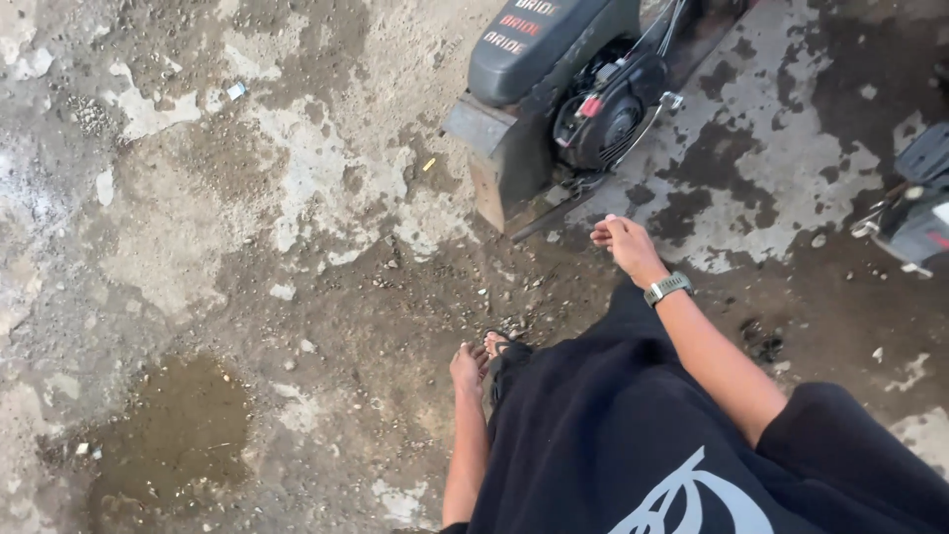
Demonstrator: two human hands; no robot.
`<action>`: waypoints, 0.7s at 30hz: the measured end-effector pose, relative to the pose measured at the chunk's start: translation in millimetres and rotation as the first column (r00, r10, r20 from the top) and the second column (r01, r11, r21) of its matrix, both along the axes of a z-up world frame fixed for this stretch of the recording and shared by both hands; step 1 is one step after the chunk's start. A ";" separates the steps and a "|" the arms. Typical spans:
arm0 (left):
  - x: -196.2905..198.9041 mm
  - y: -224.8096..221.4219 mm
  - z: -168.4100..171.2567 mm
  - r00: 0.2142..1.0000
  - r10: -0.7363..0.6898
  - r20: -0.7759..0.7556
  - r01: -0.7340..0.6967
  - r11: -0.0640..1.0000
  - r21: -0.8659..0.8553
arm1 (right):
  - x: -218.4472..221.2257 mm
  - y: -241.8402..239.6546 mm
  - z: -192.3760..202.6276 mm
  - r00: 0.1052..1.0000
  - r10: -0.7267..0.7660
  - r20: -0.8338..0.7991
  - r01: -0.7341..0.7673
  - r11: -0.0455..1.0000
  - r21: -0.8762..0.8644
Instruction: Applying oil to a motorcycle engine component with a small oiler and inspecting the exhaust and engine area of a scooter.
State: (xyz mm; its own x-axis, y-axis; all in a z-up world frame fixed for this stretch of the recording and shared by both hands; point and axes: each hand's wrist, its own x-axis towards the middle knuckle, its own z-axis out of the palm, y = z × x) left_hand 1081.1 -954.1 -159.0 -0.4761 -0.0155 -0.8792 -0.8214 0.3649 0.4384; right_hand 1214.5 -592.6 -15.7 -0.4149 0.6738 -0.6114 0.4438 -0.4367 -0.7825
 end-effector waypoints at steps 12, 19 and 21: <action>134.3 327.8 -29.4 0.928 -0.327 -0.179 0.315 0.945 -0.090 | 225.1 245.7 32.9 0.992 0.029 0.121 -0.026 0.999 -0.027; 138.5 476.8 83.3 0.879 -0.451 -0.156 0.452 0.891 -0.028 | 201.7 350.4 14.7 0.996 0.044 0.074 -0.043 0.999 -0.017; 129.1 498.2 61.1 0.942 -0.304 -0.144 0.306 0.952 -0.011 | 178.7 370.8 10.7 0.993 0.100 0.057 -0.099 0.995 -0.019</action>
State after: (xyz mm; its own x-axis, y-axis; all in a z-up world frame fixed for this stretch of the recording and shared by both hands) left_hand 1210.2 -455.9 -97.9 -0.5763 0.1594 -0.8016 -0.6008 0.5823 0.5477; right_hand 1393.3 -221.8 -5.0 -0.4434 0.6206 -0.6468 0.5300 -0.4004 -0.7475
